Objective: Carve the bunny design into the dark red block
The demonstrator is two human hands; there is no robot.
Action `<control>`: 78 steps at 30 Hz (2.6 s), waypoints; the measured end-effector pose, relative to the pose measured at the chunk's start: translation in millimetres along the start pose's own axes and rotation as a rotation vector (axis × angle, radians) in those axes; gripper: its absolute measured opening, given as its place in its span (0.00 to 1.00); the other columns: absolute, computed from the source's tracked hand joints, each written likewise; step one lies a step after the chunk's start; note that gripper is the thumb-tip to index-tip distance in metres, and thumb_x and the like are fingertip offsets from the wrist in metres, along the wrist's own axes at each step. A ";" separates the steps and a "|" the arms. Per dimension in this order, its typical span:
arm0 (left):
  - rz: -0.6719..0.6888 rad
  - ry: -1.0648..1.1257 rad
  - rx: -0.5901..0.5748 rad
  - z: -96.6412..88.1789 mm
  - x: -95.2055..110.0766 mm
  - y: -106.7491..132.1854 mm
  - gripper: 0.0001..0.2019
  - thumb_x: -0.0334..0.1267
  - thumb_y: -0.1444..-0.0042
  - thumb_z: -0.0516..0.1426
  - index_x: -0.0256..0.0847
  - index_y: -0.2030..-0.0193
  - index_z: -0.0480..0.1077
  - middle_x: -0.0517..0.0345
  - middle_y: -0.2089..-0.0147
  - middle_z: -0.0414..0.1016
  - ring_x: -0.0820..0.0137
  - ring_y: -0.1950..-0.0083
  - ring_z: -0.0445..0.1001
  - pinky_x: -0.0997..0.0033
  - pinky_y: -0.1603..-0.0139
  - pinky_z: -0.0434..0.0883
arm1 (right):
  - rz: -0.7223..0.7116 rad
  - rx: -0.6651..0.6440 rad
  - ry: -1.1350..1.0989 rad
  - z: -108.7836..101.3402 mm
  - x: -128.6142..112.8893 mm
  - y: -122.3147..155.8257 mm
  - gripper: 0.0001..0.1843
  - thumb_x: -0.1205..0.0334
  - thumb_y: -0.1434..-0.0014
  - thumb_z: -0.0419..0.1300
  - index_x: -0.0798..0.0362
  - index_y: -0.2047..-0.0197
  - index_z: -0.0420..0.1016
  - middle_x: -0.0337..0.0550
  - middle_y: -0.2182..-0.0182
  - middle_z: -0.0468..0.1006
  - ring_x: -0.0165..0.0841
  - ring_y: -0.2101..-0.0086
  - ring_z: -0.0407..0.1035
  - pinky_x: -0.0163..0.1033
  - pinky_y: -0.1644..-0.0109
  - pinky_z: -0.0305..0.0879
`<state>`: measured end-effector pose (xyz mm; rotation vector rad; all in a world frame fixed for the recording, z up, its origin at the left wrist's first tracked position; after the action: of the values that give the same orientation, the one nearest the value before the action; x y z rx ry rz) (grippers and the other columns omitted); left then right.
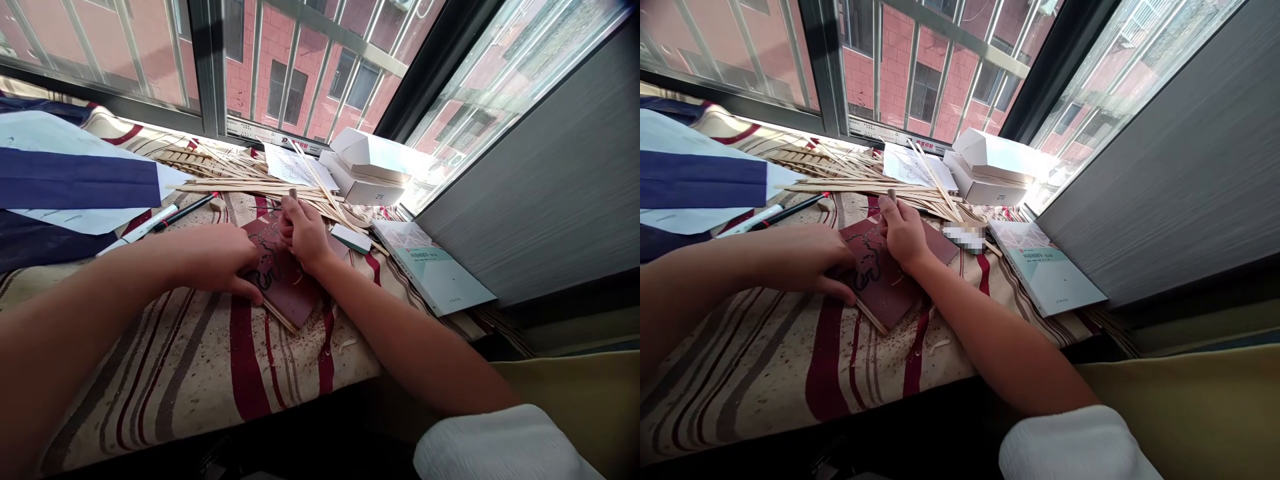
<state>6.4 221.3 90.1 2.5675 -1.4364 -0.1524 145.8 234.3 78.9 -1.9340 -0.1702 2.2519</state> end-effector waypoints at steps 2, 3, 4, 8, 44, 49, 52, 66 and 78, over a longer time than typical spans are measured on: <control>-0.028 -0.004 -0.020 -1.4 1.3 0.4 0.31 0.60 0.35 0.75 0.47 0.77 0.69 0.53 0.75 0.79 0.65 0.76 0.66 0.58 0.70 0.57 | 0.086 -0.078 -0.075 6.5 0.7 2.6 0.38 0.30 0.27 0.73 0.42 0.70 0.54 0.23 0.83 0.53 0.24 0.82 0.44 0.32 0.82 0.46; -0.040 -0.006 -0.035 -2.2 2.4 0.8 0.30 0.59 0.35 0.76 0.47 0.77 0.69 0.54 0.75 0.79 0.64 0.75 0.66 0.58 0.70 0.57 | 0.119 -0.104 -0.107 8.7 0.1 4.4 0.39 0.30 0.27 0.72 0.43 0.71 0.54 0.23 0.84 0.52 0.23 0.83 0.42 0.32 0.83 0.46; -0.046 -0.005 -0.053 -3.0 3.7 1.3 0.30 0.58 0.35 0.76 0.47 0.77 0.69 0.54 0.75 0.79 0.64 0.75 0.67 0.58 0.70 0.58 | 0.137 -0.109 -0.136 9.3 -1.2 6.0 0.39 0.30 0.26 0.72 0.43 0.72 0.54 0.22 0.84 0.51 0.22 0.84 0.41 0.31 0.84 0.45; -0.043 0.017 -0.041 -6.8 6.4 2.9 0.28 0.55 0.35 0.76 0.46 0.76 0.71 0.55 0.74 0.80 0.63 0.74 0.69 0.61 0.70 0.56 | 0.126 0.057 -0.229 -3.1 -8.2 8.3 0.38 0.36 0.22 0.69 0.44 0.74 0.55 0.22 0.86 0.50 0.22 0.85 0.41 0.30 0.85 0.44; 0.070 0.088 0.070 4.3 -4.7 1.2 0.31 0.65 0.37 0.75 0.47 0.77 0.70 0.57 0.77 0.75 0.65 0.77 0.64 0.60 0.72 0.53 | 0.034 0.124 -0.141 -10.5 -4.0 -1.1 0.37 0.41 0.20 0.69 0.44 0.74 0.55 0.24 0.84 0.53 0.22 0.84 0.44 0.31 0.82 0.45; 0.048 0.060 0.036 8.6 -6.3 0.6 0.30 0.65 0.35 0.73 0.46 0.76 0.72 0.54 0.76 0.78 0.65 0.77 0.65 0.60 0.71 0.53 | -0.003 0.132 -0.037 -5.9 -3.2 0.2 0.35 0.42 0.26 0.75 0.45 0.71 0.57 0.27 0.81 0.59 0.24 0.80 0.52 0.31 0.79 0.50; 0.029 0.052 0.014 8.9 -6.1 0.1 0.30 0.65 0.36 0.74 0.46 0.76 0.73 0.53 0.75 0.79 0.65 0.76 0.66 0.59 0.70 0.54 | 0.074 0.067 -0.085 1.3 -3.1 2.7 0.35 0.41 0.25 0.74 0.44 0.71 0.56 0.25 0.82 0.57 0.23 0.82 0.48 0.31 0.80 0.48; 0.027 0.072 0.050 -0.2 -3.2 3.7 0.30 0.59 0.38 0.76 0.47 0.77 0.68 0.55 0.77 0.77 0.63 0.76 0.68 0.59 0.72 0.56 | 0.089 0.200 -0.200 -6.4 -11.9 5.7 0.37 0.39 0.25 0.72 0.44 0.73 0.54 0.23 0.85 0.55 0.21 0.84 0.44 0.30 0.84 0.43; 0.055 0.078 0.037 6.1 -6.7 1.5 0.30 0.63 0.36 0.74 0.48 0.77 0.69 0.52 0.77 0.78 0.63 0.77 0.68 0.58 0.73 0.55 | 0.024 0.176 -0.106 -7.0 -4.0 0.8 0.36 0.42 0.25 0.74 0.44 0.72 0.56 0.26 0.81 0.58 0.23 0.81 0.50 0.31 0.79 0.49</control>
<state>0.5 225.5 84.4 2.5298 -1.4922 -0.0176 153.3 232.6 81.6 -1.7385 0.0373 2.3002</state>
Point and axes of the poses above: each hand's wrist, its own y-axis away from the middle knuckle, its own z-axis out of the palm, x = y × z, the point moved 6 cm from there along -y, towards the middle knuckle
